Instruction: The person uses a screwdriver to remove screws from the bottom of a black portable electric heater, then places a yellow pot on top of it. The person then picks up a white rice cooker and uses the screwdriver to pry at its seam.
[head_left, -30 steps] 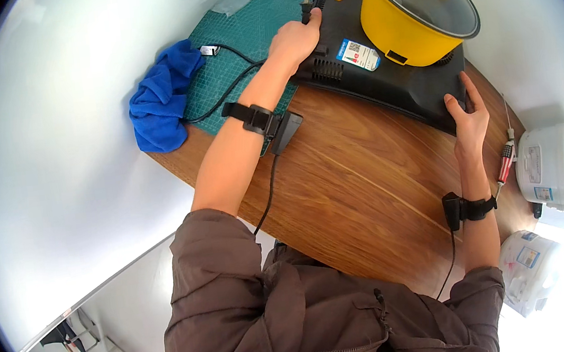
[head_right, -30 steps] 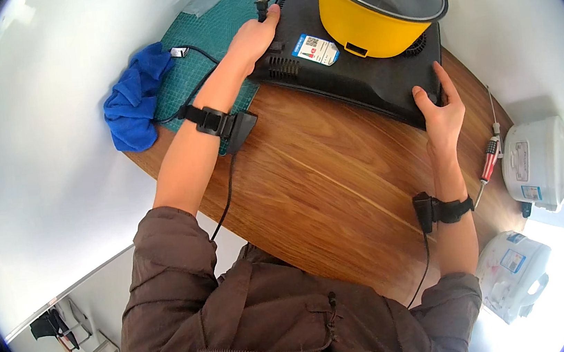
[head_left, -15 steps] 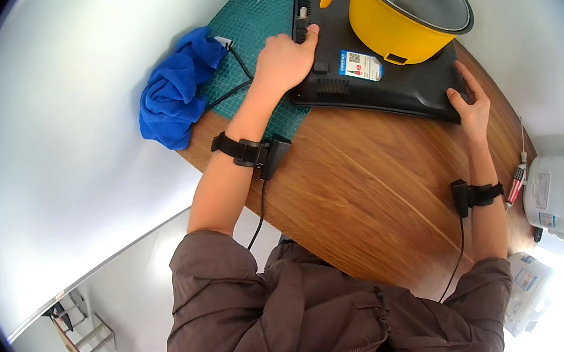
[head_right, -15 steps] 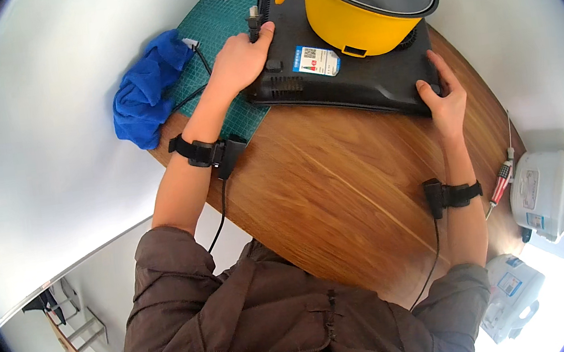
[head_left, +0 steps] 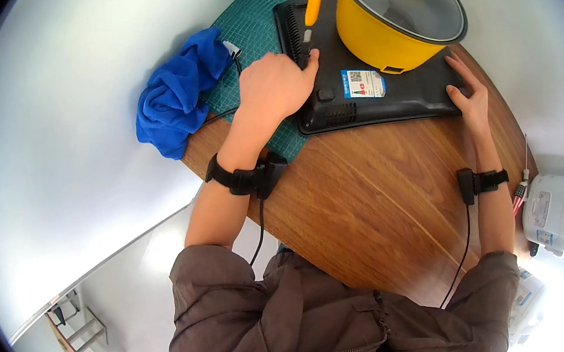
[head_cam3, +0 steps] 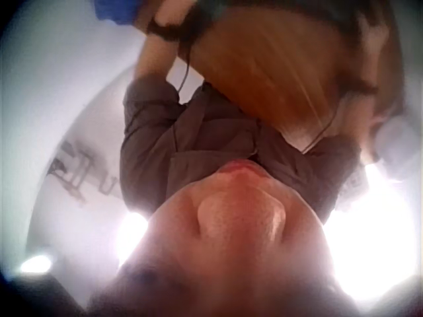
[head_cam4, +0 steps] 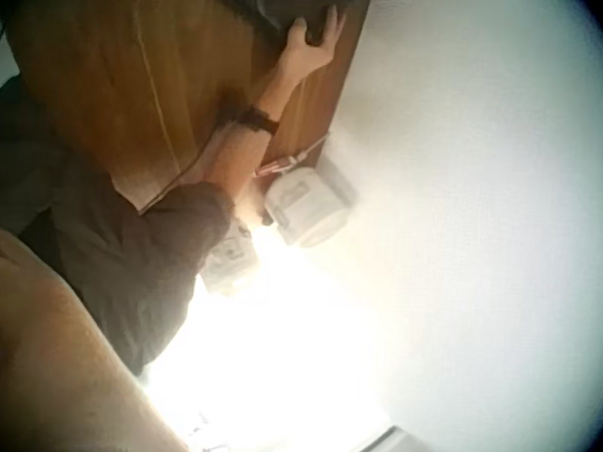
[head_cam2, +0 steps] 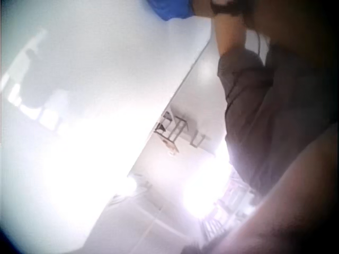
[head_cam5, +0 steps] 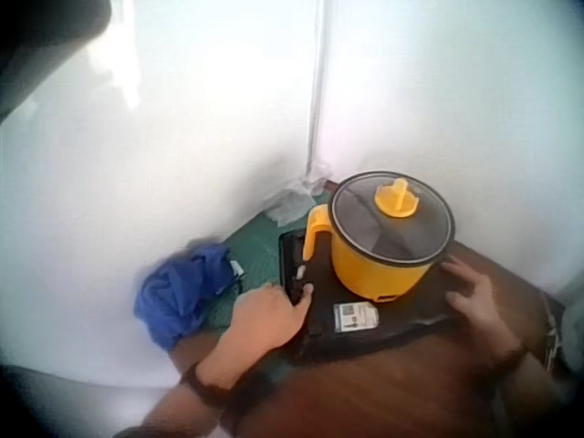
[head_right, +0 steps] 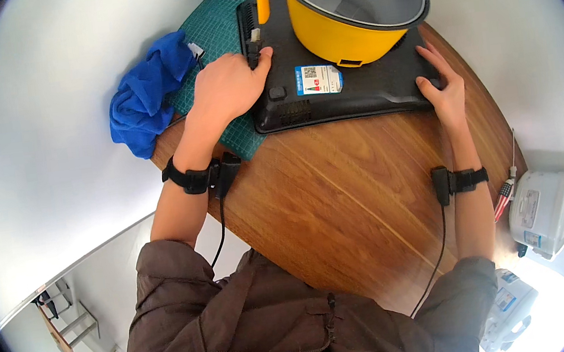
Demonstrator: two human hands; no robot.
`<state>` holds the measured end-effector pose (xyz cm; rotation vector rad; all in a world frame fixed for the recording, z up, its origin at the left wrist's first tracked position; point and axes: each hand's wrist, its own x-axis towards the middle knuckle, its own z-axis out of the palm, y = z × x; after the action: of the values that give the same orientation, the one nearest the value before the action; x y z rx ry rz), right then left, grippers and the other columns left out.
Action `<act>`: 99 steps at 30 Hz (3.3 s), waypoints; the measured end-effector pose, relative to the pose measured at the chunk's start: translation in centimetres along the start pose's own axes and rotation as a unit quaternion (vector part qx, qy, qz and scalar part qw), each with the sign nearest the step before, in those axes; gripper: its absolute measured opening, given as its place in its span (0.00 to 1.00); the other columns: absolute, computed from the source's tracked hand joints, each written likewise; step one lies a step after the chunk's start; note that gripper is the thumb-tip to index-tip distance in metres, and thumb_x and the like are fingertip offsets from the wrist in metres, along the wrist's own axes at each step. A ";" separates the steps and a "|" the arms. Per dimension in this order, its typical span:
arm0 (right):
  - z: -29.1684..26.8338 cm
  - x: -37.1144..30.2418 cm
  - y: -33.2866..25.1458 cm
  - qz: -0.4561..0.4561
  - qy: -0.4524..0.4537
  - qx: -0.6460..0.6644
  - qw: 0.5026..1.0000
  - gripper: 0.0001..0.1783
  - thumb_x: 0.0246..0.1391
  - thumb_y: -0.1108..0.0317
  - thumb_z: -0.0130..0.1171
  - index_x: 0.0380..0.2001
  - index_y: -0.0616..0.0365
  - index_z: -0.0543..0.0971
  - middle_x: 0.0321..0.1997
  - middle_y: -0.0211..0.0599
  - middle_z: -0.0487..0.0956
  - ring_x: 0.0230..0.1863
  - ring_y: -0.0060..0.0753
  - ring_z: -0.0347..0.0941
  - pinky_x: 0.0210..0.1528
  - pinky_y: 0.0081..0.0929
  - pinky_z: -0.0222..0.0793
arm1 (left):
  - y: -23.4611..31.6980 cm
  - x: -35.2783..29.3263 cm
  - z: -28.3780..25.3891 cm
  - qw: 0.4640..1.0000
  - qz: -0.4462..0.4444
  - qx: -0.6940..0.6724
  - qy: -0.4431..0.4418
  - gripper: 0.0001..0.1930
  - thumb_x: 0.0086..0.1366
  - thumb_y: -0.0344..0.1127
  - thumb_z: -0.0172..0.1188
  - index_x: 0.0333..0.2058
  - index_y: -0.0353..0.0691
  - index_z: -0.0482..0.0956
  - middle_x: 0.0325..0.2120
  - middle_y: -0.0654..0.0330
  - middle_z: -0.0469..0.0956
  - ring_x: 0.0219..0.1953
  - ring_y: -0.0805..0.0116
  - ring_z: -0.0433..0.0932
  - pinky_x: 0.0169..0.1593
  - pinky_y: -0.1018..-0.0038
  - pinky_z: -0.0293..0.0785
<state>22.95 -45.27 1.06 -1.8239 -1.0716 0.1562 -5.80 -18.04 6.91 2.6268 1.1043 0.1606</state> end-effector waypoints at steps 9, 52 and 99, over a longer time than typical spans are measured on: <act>0.9 4.2 1.7 -0.002 -0.037 0.054 0.998 0.30 0.57 0.65 0.67 0.63 0.60 0.80 0.76 0.52 0.69 0.78 0.44 0.62 0.78 0.39 0.54 | -0.3 -1.1 -0.3 0.998 0.022 0.063 -0.002 0.44 0.72 0.73 0.47 0.27 0.30 0.88 0.26 0.44 0.85 0.33 0.46 0.87 0.37 0.57 0.82; 14.5 7.5 4.5 0.202 0.070 -0.001 0.977 0.37 0.61 0.59 0.55 0.72 0.60 0.68 0.78 0.62 0.62 0.78 0.60 0.58 0.76 0.40 0.57 | -1.9 0.9 6.8 0.991 0.088 0.092 0.043 0.45 0.61 0.79 0.55 0.27 0.31 0.83 0.26 0.45 0.83 0.30 0.47 0.86 0.32 0.58 0.81; -14.6 -24.5 -3.1 0.210 0.227 -0.325 0.894 0.10 0.63 0.67 0.59 0.42 0.55 0.86 0.40 0.39 0.86 0.45 0.47 0.81 0.49 0.42 0.77 | 20.4 -0.4 12.6 0.743 0.371 -0.416 -0.372 0.12 0.79 0.33 0.51 0.54 0.36 0.77 0.34 0.62 0.78 0.36 0.72 0.78 0.44 0.73 0.75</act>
<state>14.04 -72.46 2.88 -2.5118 -0.3920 -0.4123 10.46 -34.58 1.14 1.8022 -0.3005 -0.1960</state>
